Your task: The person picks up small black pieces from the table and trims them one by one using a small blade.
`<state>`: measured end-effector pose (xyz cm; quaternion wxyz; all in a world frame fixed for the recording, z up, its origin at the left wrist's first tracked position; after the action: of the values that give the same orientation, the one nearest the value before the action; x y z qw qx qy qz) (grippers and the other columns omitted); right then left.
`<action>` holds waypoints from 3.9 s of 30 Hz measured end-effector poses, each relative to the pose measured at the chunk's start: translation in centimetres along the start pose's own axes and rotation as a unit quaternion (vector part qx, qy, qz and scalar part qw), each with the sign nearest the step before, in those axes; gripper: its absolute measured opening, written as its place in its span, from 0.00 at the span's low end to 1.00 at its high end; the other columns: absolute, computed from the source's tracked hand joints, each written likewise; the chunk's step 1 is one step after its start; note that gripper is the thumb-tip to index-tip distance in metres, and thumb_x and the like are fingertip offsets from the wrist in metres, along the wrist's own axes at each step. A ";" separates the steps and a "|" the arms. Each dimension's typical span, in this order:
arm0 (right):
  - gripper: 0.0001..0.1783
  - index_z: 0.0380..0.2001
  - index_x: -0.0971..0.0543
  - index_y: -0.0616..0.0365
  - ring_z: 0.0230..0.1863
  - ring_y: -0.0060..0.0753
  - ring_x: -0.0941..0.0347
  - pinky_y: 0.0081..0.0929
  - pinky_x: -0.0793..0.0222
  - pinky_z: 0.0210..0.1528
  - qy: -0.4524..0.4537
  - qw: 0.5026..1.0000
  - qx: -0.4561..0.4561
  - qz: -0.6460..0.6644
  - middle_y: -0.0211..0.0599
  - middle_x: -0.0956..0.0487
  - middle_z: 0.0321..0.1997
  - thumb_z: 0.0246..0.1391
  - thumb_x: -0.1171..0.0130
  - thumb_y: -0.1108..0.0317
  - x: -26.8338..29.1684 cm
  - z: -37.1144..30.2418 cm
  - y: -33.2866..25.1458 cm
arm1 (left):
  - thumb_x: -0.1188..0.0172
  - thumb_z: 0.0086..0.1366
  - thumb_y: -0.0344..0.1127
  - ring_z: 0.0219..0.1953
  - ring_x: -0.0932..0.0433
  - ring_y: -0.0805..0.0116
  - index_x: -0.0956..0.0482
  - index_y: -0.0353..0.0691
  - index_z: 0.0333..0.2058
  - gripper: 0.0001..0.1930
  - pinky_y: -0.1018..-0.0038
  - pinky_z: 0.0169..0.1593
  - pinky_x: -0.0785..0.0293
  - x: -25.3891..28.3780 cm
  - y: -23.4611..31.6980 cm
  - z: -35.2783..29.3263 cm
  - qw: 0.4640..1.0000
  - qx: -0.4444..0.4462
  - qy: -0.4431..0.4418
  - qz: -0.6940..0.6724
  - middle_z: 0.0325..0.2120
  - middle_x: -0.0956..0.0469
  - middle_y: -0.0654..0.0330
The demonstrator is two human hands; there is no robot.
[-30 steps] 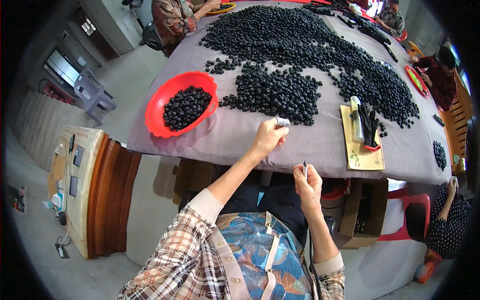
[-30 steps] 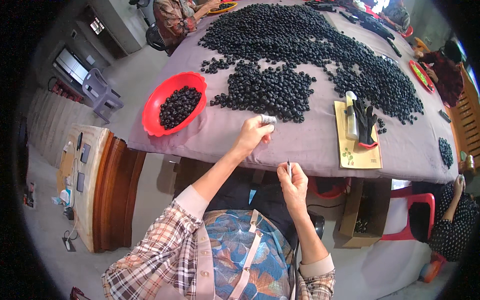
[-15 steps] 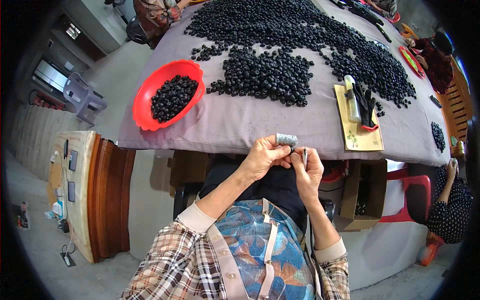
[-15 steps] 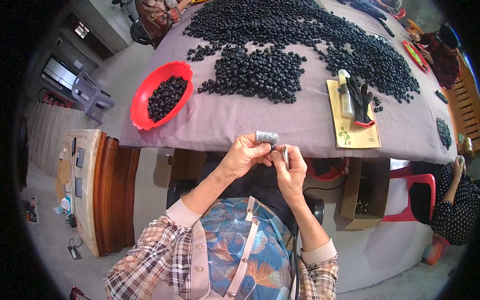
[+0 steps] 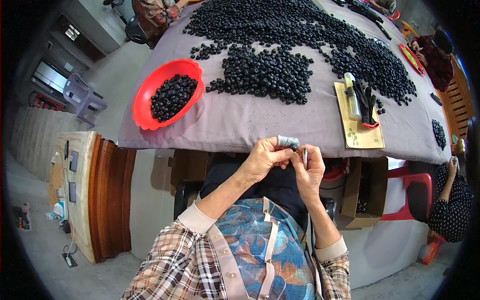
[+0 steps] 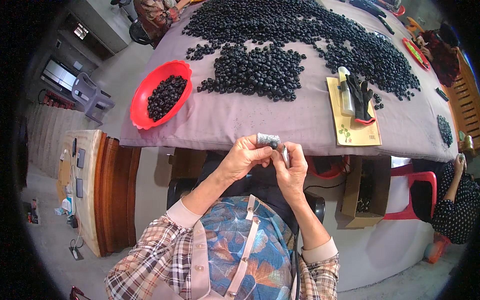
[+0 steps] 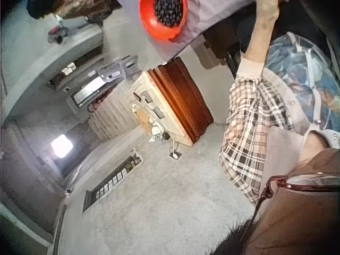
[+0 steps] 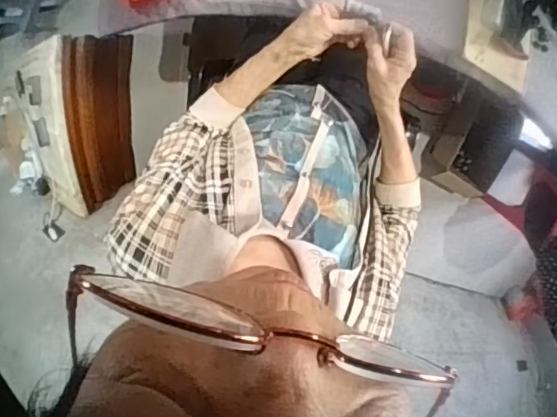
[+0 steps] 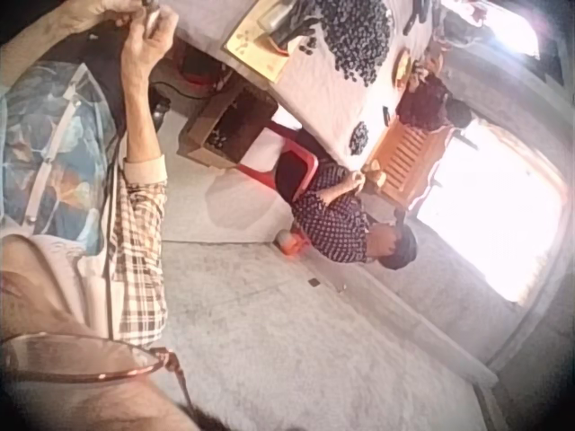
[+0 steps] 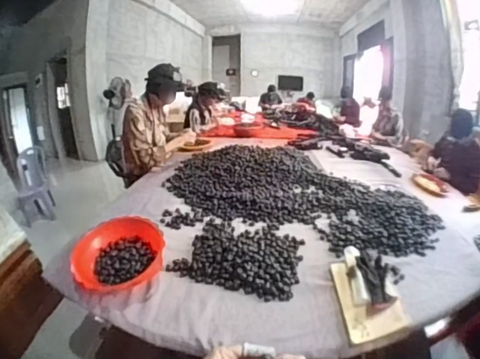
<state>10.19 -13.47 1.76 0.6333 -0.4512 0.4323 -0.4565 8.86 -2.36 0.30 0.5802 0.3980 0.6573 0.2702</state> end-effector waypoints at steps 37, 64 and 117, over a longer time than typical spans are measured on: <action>0.10 0.36 0.27 0.65 0.26 0.22 0.33 0.19 0.38 0.27 -0.075 0.985 0.070 -0.138 0.34 0.29 0.27 0.48 0.45 0.76 -1.5 -0.2 -3.2 | 0.45 0.60 0.32 0.25 0.28 0.78 0.26 0.36 0.39 0.09 0.83 0.28 0.32 0.8 0.7 -0.4 0.998 -0.035 -0.031 -0.050 0.25 0.24 0.64; 0.10 0.35 0.25 0.64 0.21 0.23 0.35 0.20 0.41 0.22 -0.070 0.983 0.073 -0.156 0.35 0.29 0.23 0.46 0.43 0.75 -1.4 0.1 -3.3 | 0.46 0.61 0.30 0.23 0.30 0.78 0.27 0.35 0.38 0.08 0.83 0.27 0.33 0.7 0.9 -0.5 0.997 -0.032 -0.039 -0.050 0.24 0.26 0.63; 0.06 0.31 0.25 0.65 0.23 0.16 0.35 0.15 0.41 0.23 -0.104 0.992 0.043 -0.053 0.30 0.28 0.24 0.48 0.43 0.75 -1.8 0.0 -3.8 | 0.46 0.61 0.31 0.19 0.35 0.78 0.26 0.31 0.37 0.09 0.82 0.25 0.37 0.3 0.8 -0.8 0.994 -0.041 -0.050 -0.093 0.21 0.28 0.62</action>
<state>9.11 -12.36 5.64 0.6686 -0.4910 0.3190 -0.4584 8.29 -1.62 0.95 0.6507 0.3238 0.6502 0.2213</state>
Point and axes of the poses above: each hand's wrist, its own z-axis towards the middle knuckle, its own x-axis out of the back of the hand, y = z × x, the point moved 9 cm from there along z, towards the middle knuckle
